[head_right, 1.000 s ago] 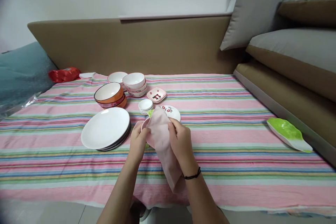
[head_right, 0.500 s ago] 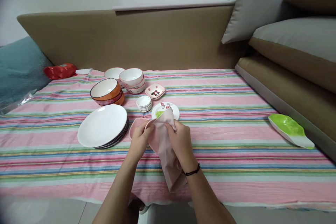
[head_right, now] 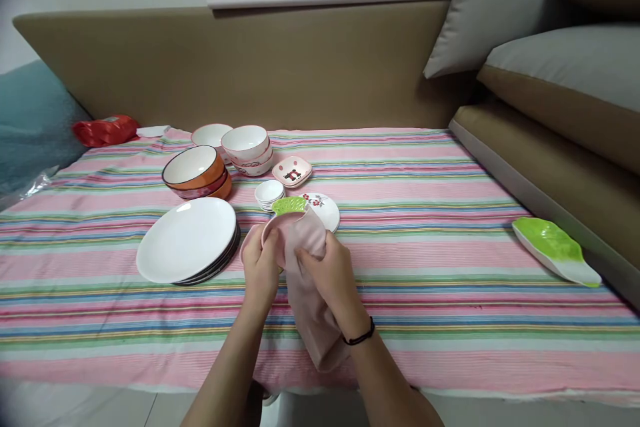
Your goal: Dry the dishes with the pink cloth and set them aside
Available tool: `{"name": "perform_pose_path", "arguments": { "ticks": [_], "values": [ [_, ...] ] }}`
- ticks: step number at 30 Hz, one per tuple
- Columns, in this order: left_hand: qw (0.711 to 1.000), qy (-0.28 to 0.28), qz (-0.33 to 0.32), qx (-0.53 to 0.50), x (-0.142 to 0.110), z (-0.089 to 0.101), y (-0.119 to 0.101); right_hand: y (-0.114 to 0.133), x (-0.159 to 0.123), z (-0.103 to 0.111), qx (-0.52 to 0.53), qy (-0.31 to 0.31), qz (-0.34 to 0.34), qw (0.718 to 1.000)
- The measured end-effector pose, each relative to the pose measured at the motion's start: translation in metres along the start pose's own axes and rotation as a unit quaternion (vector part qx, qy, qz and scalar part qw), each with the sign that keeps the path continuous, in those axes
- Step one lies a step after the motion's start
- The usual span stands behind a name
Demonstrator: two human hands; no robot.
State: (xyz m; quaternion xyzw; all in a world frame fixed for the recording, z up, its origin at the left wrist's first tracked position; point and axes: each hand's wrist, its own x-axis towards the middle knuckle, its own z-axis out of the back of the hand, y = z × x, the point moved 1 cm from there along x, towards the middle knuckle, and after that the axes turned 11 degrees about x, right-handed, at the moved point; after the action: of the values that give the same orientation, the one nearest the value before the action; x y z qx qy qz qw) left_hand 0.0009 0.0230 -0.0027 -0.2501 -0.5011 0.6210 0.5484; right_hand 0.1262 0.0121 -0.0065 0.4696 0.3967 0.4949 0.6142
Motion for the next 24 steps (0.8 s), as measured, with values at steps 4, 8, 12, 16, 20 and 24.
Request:
{"name": "perform_pose_path", "arguments": {
  "ticks": [4,8,12,16,20,24],
  "values": [
    [0.997,0.051,-0.047,0.018,0.001,0.004,-0.003,-0.01,0.009,0.011,-0.022,-0.013,0.058,0.998],
    [0.989,0.14,-0.039,0.002,0.002,0.007,-0.004,-0.016,0.013,0.021,-0.076,-0.023,0.092,0.993],
    [0.987,0.157,-0.023,-0.021,0.002,0.007,0.0,-0.015,0.011,0.019,-0.078,-0.014,0.091,0.993],
    [0.998,0.065,0.008,0.001,0.001,0.006,0.005,-0.011,0.008,0.011,-0.025,0.011,0.088,0.996],
    [1.0,0.02,0.001,-0.002,0.002,0.004,0.007,-0.007,0.008,0.006,0.021,0.03,0.052,0.998],
    [0.999,-0.008,0.015,-0.043,0.005,0.002,0.011,-0.004,0.009,0.005,0.057,0.017,0.085,0.995]
  ]
}}
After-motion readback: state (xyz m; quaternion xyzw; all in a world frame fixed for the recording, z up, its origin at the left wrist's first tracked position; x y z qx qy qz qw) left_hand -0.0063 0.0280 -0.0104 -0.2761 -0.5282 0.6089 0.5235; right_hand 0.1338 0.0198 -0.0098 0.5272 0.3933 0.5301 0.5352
